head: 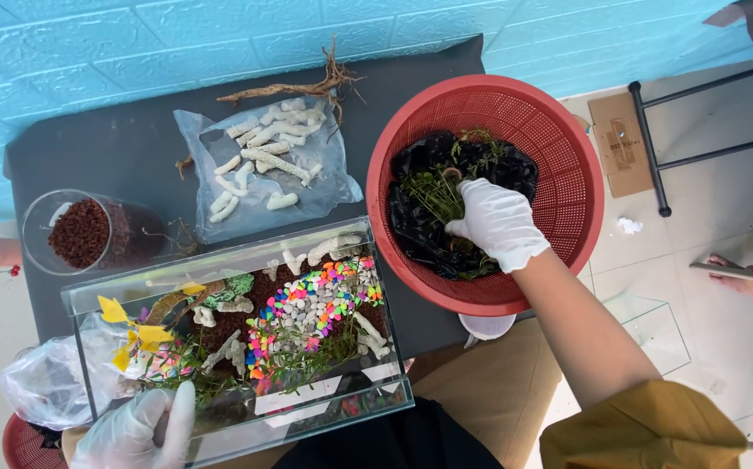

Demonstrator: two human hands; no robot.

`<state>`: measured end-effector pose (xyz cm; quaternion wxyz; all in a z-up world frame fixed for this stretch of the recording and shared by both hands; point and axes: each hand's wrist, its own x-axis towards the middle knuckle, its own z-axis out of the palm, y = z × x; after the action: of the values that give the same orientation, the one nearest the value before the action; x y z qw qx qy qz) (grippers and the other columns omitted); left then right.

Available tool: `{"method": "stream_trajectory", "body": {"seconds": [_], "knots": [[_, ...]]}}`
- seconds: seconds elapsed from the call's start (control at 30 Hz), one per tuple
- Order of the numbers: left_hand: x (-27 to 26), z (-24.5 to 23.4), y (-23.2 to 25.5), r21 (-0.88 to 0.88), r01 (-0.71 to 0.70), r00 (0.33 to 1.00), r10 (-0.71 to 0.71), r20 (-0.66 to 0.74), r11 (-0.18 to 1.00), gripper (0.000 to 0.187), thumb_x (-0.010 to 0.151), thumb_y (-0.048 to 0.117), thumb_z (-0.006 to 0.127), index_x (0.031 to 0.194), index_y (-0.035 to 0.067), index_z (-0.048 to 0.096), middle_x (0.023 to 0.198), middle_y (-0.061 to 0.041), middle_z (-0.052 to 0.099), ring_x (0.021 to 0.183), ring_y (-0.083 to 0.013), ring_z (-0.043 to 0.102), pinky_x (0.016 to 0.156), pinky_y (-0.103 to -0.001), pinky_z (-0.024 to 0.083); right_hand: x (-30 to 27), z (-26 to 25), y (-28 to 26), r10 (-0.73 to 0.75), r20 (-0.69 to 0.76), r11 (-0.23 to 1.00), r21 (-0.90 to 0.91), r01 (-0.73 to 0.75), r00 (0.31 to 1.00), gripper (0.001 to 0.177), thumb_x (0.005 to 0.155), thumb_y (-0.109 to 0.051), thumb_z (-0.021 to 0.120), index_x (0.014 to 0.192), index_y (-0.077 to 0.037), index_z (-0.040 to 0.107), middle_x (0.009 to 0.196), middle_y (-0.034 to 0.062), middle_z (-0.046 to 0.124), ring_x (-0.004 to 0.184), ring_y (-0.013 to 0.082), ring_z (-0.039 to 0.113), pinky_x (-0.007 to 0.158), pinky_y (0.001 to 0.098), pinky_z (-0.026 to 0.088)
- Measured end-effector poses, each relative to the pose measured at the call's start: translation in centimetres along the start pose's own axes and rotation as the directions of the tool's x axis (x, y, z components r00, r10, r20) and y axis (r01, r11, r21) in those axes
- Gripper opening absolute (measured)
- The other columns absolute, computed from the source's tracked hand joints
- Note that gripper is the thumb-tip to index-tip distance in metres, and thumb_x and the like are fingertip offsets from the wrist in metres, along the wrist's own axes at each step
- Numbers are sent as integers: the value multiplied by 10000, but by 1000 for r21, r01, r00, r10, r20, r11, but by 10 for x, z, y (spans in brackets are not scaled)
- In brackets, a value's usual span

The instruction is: A person wearing gloves is decorating a small glass terrarium by arranging plants, colored stones, and other decorative elements.

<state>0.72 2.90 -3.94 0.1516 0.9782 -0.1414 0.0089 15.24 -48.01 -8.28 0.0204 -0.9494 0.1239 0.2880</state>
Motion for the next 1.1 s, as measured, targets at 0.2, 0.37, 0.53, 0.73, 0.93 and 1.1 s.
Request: {"method": "stream_trajectory", "body": {"seconds": [0.2, 0.37, 0.53, 0.73, 0.93, 1.1], "knots": [[4, -10, 36, 52, 248, 964, -241, -111, 967, 260, 881, 242, 822, 698, 171, 651, 538, -6, 521, 606, -256, 563, 858, -320, 433, 8, -11, 37, 110, 29, 980, -171, -103, 994, 187, 944, -231, 630, 1065, -128, 729, 937, 65, 772, 855, 306, 764, 652, 415, 623], [7, -17, 44, -76, 234, 965, -241, -101, 969, 240, 865, 42, 820, 718, 50, 631, 564, -39, 487, 612, -228, 524, 984, -383, 461, 11, -11, 56, 177, 62, 983, 37, -179, 982, 444, 930, -515, 696, 1103, -108, 661, 897, 93, 722, 816, 363, 736, 649, 470, 596], [-2, -6, 36, -12, 279, 957, -279, -75, 960, 298, 891, 104, 812, 691, 78, 593, 565, -33, 416, 593, -234, 425, 965, -355, 433, -44, -29, 21, -8, -533, 984, -155, -88, 846, 719, 786, -750, 771, 1250, -206, 694, 818, 17, 701, 673, 200, 731, 493, 339, 588], [-7, -1, 39, -5, 353, 932, -352, -85, 936, 271, 840, 111, 900, 752, 17, 661, 652, -67, 539, 659, -239, 530, 913, -353, 492, -23, 47, -11, -437, -456, 893, -327, 311, 775, 432, 749, -572, 850, 810, -189, 658, 701, -1, 606, 607, 195, 653, 489, 351, 526], [-21, 22, 18, -227, 545, 822, -568, -46, 807, 228, 821, -17, 842, 816, -11, 613, 773, -70, 547, 780, -232, 569, 952, -321, 517, -37, -6, 3, -324, -60, 946, -42, 322, 944, 175, 912, -401, 706, 963, -234, 702, 934, -48, 678, 817, 216, 691, 732, 381, 568], [-29, 22, 18, -205, 450, 872, -477, -107, 869, 294, 760, -17, 911, 878, -25, 642, 863, -58, 594, 899, -199, 568, 1059, -320, 481, -60, -62, 16, -336, 345, 910, 360, 207, 876, 396, 962, -305, 574, 1335, -276, 703, 1406, -62, 685, 1274, 153, 660, 1156, 363, 467]]}}
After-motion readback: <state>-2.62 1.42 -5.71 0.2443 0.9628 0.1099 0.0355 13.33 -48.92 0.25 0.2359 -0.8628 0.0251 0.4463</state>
